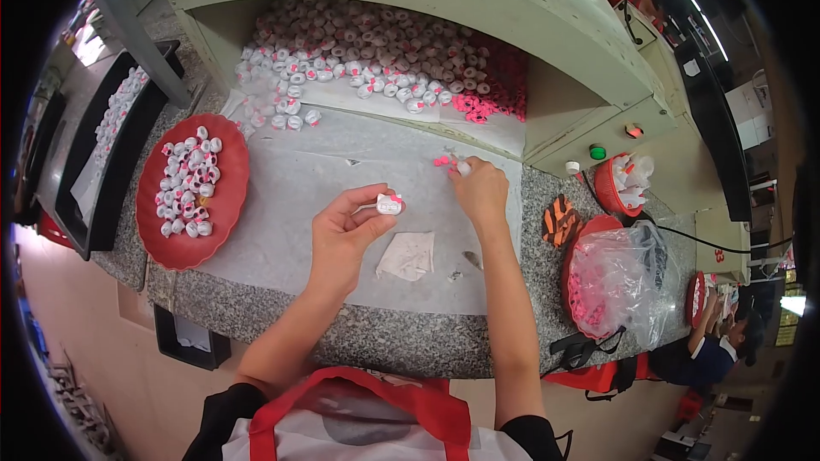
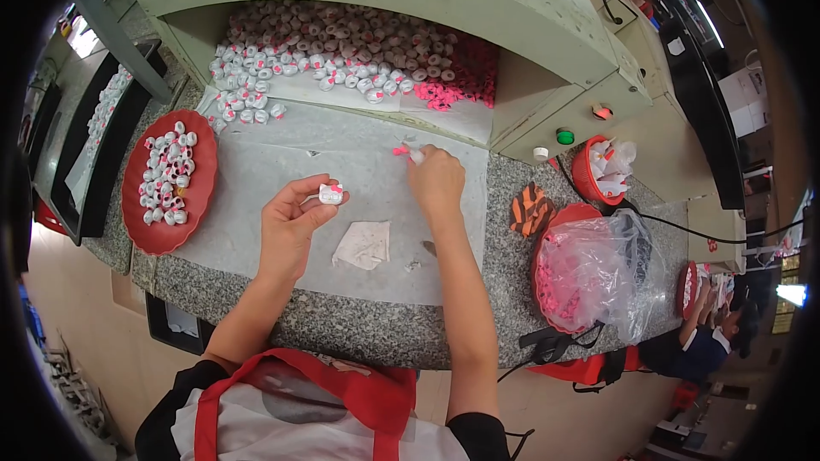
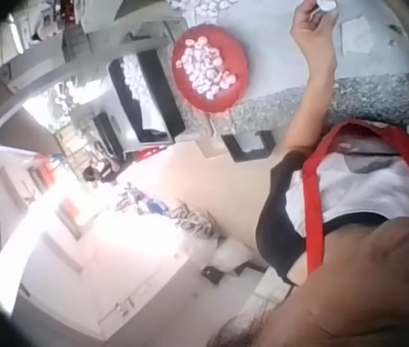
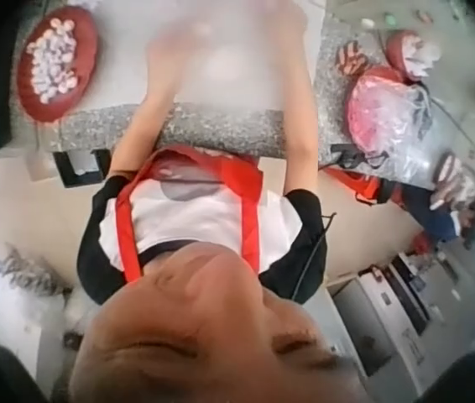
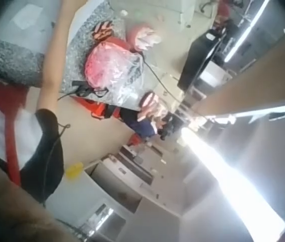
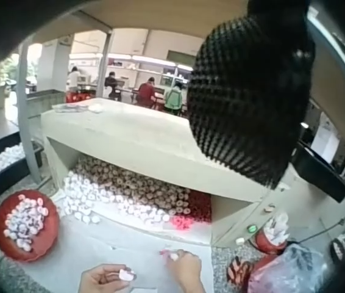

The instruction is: The recorder is assembling toy heads by applying glue to white plastic pieces and attaching pink bows.

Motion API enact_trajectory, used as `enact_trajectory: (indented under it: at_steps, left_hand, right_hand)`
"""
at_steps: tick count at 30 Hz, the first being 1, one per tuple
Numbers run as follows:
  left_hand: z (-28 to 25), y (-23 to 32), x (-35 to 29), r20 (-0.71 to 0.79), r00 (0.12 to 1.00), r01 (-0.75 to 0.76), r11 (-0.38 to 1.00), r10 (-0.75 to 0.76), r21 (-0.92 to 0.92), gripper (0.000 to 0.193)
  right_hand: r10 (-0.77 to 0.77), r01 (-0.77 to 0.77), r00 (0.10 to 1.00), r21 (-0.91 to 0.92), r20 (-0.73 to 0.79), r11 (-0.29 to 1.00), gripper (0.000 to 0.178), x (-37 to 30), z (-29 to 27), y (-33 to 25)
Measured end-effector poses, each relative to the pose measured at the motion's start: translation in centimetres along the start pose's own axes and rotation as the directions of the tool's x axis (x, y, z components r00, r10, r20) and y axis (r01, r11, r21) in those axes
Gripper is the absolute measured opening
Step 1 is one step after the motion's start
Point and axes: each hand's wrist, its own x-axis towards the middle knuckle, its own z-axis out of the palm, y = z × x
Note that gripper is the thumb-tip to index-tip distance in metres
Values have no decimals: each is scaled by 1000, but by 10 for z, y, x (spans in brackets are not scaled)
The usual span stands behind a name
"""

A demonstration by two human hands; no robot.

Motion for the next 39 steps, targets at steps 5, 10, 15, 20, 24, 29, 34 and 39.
enact_trajectory:
  at_steps: [5,10,15,20,24,29,34,39]
  left_hand:
    - [0,-5,2,8,999,34,999,-34,1,33]
    - [-1,-11,4,16,1000,-1,1000,1,15,33]
    - [3,-10,4,19,1000,18,1000,-19,25,34]
    - [-1,-12,4,13,1000,15,1000,-16,1,33]
    - [5,-11,-2,48,994,97,995,-95,-25,32]
    - [8,-14,0,46,999,20,999,-22,38,31]
    - [7,-19,-4,41,999,-28,997,25,74,31]
    - [13,-17,-10,96,992,-84,993,76,85,28]
  right_hand:
    - [19,-14,999,94,-49,995,22,-22,2,22]
    - [32,-8,996,274,-85,962,22,-19,-10,16]
    - [65,-62,998,-115,21,991,28,-12,-9,5]
    - [166,-393,919,790,358,471,23,-39,-17,28]
    - [212,-463,886,802,412,377,13,-52,-16,19]
    - [136,-162,987,547,88,821,11,-67,-28,4]
    - [-3,-188,979,898,206,399,10,-97,-54,-47]
    - [2,-169,982,880,188,443,10,-100,-48,-44]
